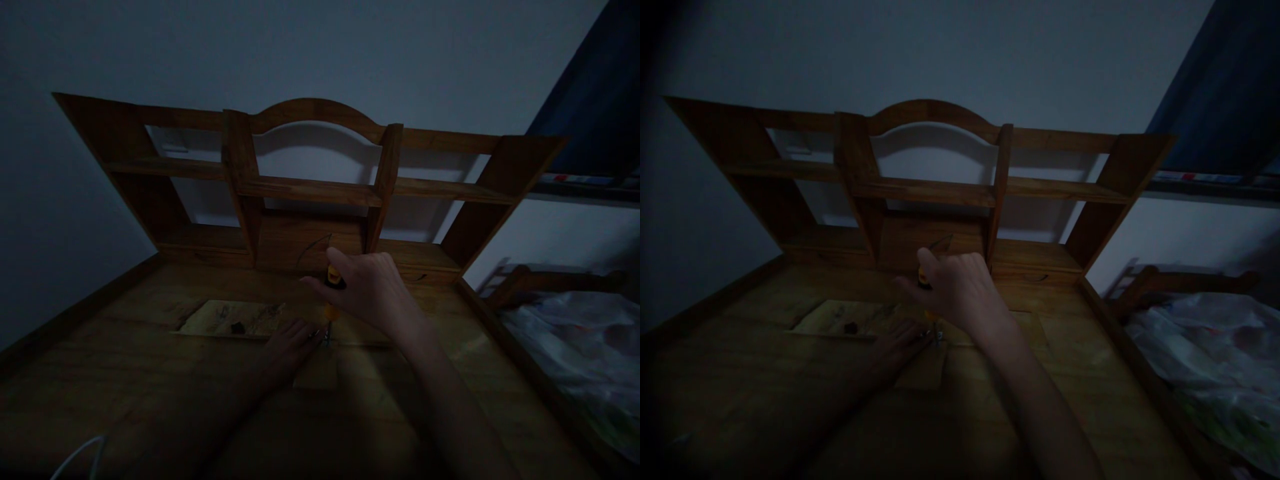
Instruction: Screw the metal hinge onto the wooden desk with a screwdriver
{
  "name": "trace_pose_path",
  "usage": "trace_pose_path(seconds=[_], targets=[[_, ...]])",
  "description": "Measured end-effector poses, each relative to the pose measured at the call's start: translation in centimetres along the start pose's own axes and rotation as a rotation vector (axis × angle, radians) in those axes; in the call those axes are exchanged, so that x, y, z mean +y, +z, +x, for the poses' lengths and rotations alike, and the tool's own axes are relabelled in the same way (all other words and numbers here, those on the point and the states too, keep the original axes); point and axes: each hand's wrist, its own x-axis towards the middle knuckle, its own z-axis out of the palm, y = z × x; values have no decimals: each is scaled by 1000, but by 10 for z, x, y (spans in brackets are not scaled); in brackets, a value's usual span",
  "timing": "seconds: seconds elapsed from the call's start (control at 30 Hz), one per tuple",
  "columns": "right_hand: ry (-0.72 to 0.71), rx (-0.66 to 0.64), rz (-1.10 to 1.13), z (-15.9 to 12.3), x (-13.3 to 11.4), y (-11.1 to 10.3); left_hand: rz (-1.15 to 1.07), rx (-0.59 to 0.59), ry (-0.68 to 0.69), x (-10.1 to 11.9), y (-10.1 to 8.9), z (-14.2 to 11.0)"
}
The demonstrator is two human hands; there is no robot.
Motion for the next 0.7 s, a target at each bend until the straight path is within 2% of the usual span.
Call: trace_pose_path(seconds=[0.4, 0.7], targets=[[-34, 31, 5, -2, 7, -3, 128, -34, 94, 0, -5, 1], [-12, 192, 6, -9, 16, -25, 182, -25, 166, -4, -1, 0]])
